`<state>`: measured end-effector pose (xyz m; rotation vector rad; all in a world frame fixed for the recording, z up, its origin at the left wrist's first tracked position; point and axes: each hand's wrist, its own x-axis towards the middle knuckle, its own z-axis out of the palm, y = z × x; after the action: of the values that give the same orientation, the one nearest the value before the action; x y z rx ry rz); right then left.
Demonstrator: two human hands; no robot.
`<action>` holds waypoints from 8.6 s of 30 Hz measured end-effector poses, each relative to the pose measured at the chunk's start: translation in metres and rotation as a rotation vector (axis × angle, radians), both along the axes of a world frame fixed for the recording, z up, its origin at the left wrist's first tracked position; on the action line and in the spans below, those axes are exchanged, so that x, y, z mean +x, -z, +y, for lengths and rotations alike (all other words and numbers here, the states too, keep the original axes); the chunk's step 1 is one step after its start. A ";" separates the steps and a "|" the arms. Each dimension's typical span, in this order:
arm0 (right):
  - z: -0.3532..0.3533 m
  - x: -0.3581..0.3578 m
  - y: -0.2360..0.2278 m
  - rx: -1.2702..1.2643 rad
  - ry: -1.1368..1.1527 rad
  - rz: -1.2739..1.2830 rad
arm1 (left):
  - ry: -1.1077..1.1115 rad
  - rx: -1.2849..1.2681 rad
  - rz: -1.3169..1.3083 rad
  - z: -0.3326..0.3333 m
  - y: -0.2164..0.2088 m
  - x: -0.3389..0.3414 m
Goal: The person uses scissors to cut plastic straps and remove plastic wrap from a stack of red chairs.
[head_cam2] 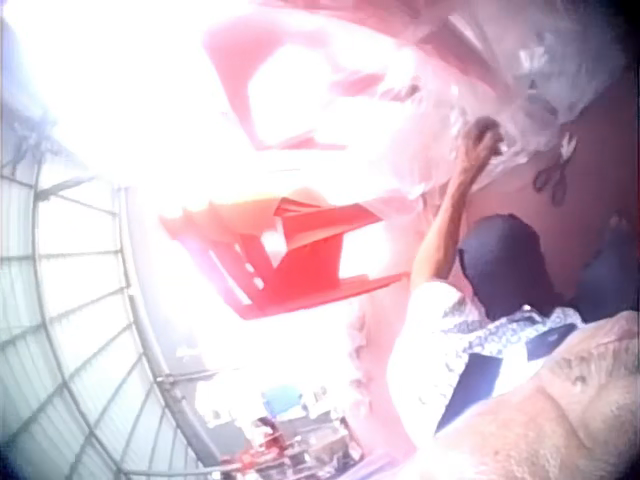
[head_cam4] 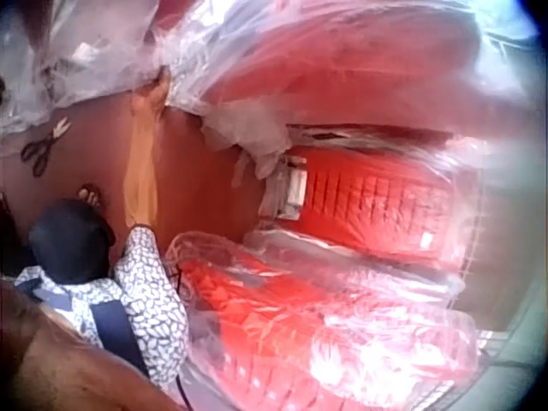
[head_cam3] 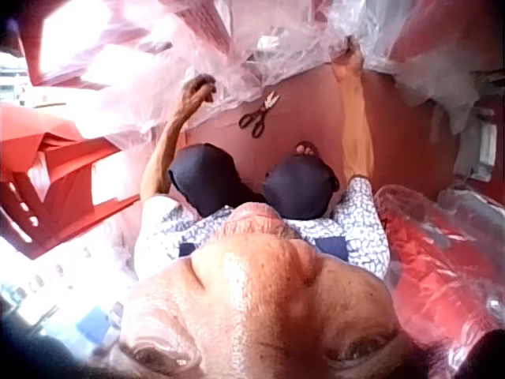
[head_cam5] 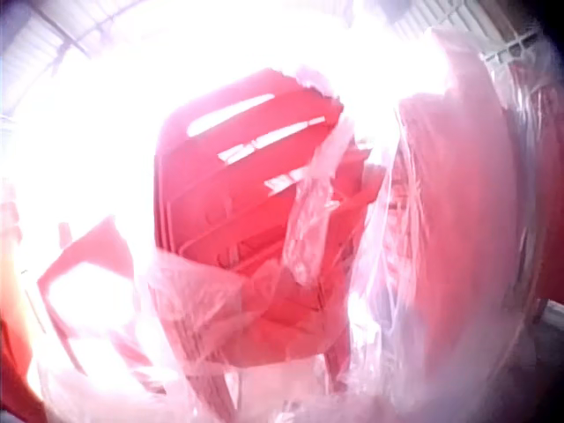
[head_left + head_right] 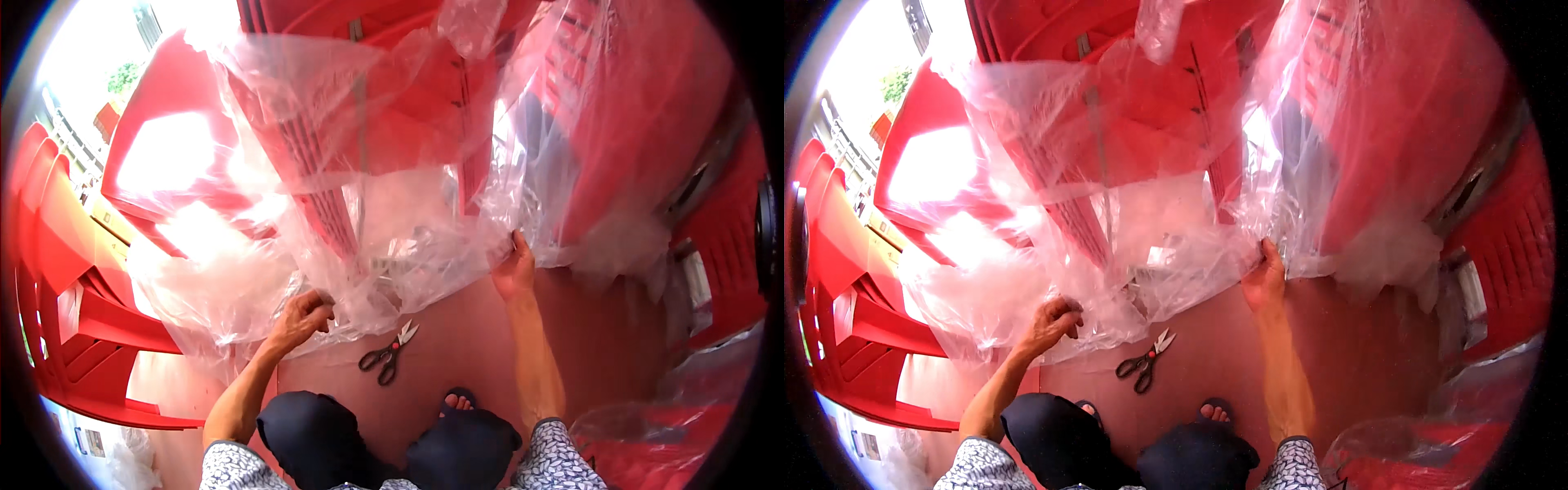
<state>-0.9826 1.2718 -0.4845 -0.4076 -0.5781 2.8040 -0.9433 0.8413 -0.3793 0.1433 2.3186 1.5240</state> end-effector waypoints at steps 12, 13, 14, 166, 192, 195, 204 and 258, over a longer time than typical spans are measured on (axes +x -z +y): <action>-0.011 -0.022 -0.058 0.798 0.102 -0.227 | -0.296 0.268 0.445 -0.015 -0.054 -0.107; -0.021 -0.021 -0.071 0.935 0.112 -0.277 | -0.256 0.265 0.453 -0.012 -0.071 -0.112; -0.020 -0.028 -0.079 0.965 0.110 -0.303 | -0.253 0.274 0.460 -0.004 -0.077 -0.122; 0.178 -0.317 -0.920 2.207 -0.191 -0.230 | -0.615 0.331 -0.381 0.124 -0.541 -0.174; 0.019 -0.016 -0.710 1.516 -0.055 -0.386 | -0.540 0.121 -0.287 -0.001 -0.438 -0.208; -0.023 -0.010 -0.688 1.202 -0.290 -0.371 | -0.293 -0.571 0.338 -0.027 -0.429 -0.254; -0.080 -0.039 -0.706 1.101 -0.333 -0.814 | -0.229 -0.101 0.220 -0.040 -0.463 -0.259; -0.593 -0.376 -0.606 0.903 -0.991 0.108 | -1.529 1.097 -0.120 -0.385 -0.346 -0.279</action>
<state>-1.3587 0.6792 0.1211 0.3152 -2.3687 2.8254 -1.2220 0.4559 -0.0338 -1.6719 0.9348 3.0539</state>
